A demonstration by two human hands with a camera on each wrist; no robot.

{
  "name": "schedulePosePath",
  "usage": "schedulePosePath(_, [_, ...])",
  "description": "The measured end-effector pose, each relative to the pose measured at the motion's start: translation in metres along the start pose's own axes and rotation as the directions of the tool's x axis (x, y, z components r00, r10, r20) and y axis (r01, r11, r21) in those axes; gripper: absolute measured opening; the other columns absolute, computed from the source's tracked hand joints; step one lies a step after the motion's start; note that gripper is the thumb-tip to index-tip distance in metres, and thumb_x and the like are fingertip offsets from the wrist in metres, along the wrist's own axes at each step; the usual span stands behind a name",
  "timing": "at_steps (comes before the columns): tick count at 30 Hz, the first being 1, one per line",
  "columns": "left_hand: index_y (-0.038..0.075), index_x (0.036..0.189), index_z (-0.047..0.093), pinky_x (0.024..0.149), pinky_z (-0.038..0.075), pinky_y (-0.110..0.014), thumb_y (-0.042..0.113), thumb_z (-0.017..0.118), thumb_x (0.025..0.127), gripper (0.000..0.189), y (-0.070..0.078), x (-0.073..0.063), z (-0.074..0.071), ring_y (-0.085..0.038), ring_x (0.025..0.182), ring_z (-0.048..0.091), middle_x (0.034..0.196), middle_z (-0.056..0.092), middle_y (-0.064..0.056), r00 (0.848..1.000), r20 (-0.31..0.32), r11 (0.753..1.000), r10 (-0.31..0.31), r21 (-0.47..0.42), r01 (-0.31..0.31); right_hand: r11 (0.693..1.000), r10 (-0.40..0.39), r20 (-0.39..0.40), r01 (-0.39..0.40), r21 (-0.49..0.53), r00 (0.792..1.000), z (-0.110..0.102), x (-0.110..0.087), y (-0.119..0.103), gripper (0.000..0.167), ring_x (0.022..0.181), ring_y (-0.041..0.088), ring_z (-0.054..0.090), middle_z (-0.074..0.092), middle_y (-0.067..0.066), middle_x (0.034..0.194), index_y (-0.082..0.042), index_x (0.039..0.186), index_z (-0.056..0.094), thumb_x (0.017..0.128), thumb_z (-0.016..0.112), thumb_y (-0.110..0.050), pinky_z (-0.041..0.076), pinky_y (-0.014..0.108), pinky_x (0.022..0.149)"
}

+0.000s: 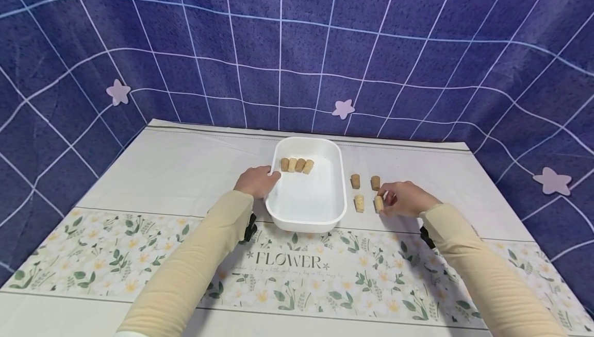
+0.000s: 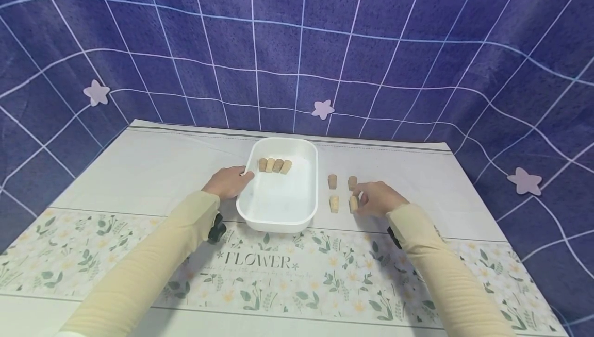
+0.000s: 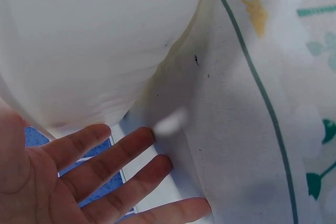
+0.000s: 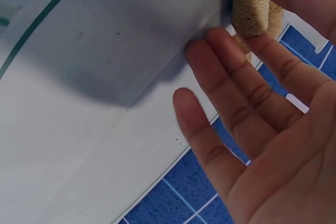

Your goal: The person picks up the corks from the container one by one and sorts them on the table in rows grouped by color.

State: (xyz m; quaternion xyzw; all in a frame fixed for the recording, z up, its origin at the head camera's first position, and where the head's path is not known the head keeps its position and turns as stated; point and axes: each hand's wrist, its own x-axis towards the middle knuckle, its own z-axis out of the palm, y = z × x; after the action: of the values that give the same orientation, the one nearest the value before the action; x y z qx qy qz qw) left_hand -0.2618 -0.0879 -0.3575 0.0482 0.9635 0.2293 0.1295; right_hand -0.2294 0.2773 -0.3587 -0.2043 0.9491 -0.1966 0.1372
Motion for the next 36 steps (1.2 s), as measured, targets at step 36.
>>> schedulePosePath(36, [0.002,0.150,0.048,0.102,0.046,-0.048,0.038,0.030,0.107,0.059,-0.0009,0.0012,0.0015,-0.036,0.116,0.061,0.135,0.062,-0.021,1.000,0.001,1.000,-0.020,-0.008,0.020,0.997,0.042,-0.002,-0.042,-0.058,0.999,0.0057,0.0015,-0.0027,0.042,0.078,0.016,0.053,0.061,0.002,0.086,0.002,0.118,0.065,0.083,0.083,-0.012,0.045,0.038,0.075])
